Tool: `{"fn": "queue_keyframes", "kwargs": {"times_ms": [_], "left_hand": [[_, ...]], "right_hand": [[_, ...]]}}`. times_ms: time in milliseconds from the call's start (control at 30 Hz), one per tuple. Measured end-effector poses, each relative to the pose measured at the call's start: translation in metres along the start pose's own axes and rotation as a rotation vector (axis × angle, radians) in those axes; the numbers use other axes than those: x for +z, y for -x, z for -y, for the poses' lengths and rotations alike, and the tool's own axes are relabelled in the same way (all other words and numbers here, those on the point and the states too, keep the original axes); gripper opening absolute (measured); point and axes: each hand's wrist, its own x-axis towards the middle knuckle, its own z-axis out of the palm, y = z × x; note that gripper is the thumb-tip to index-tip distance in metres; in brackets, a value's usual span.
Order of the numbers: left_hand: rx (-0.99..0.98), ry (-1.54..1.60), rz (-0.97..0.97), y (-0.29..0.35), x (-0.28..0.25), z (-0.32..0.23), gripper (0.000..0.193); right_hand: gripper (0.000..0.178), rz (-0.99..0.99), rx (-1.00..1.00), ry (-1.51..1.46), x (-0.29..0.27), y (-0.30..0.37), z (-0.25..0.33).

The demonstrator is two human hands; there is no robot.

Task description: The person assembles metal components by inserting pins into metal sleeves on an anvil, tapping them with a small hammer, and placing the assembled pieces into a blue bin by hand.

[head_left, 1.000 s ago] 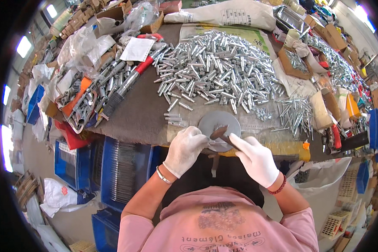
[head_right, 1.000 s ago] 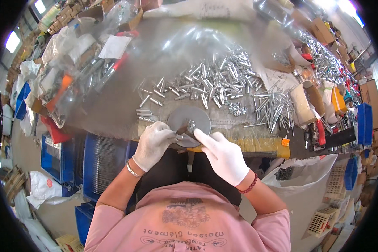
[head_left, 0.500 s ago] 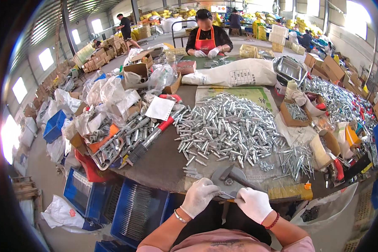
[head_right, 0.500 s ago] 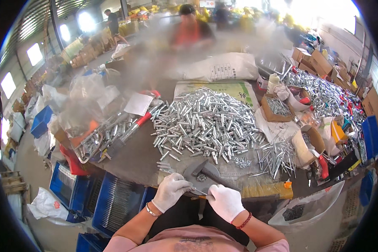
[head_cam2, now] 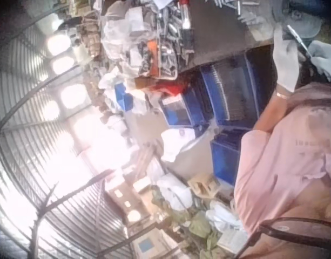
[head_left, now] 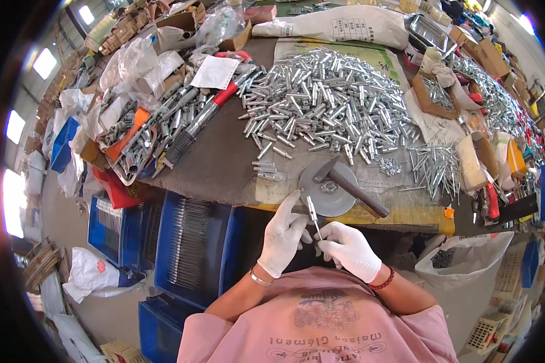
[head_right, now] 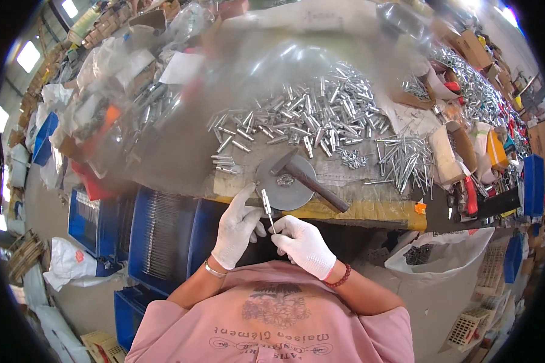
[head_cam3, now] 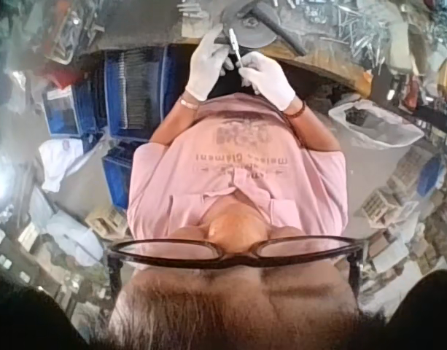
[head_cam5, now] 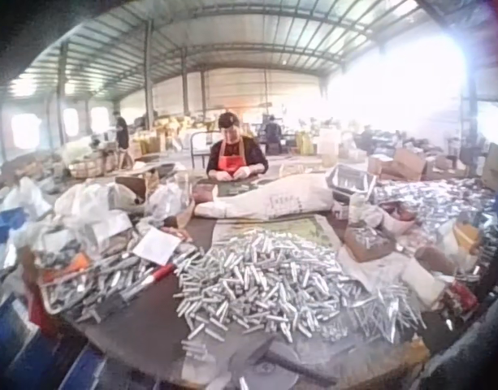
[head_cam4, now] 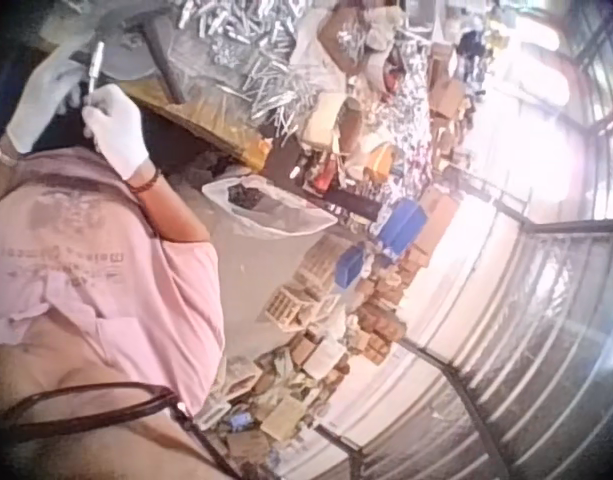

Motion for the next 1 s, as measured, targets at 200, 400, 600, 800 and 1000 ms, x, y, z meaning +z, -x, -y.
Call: {"fn": "queue_keyframes", "kwargs": {"times_ms": [200, 400, 600, 800, 1000], "left_hand": [[-0.035, 0.187, -0.029, 0.016, -0.011, -0.001, 0.069], [0.036, 0.348, -0.203, 0.03, -0.064, -0.001, 0.062], [-0.048, 0.416, -0.735, 0.042, -0.181, 0.099, 0.056], [-0.197, 0.276, -1.044, 0.026, -0.306, 0.241, 0.05], [-0.279, 0.078, -1.286, -0.008, -0.364, 0.257, 0.056]], "right_hand": [[0.022, -0.046, -0.22, 0.242, 0.025, 0.001, -0.011], [0.062, -0.107, -0.411, 0.228, 0.005, 0.002, 0.007], [0.056, -0.222, -0.411, -0.003, -0.034, -0.021, 0.002], [0.055, -0.277, -0.432, -0.013, -0.029, -0.024, 0.005], [0.056, -0.29, -0.453, 0.038, -0.03, -0.026, 0.002]]}}
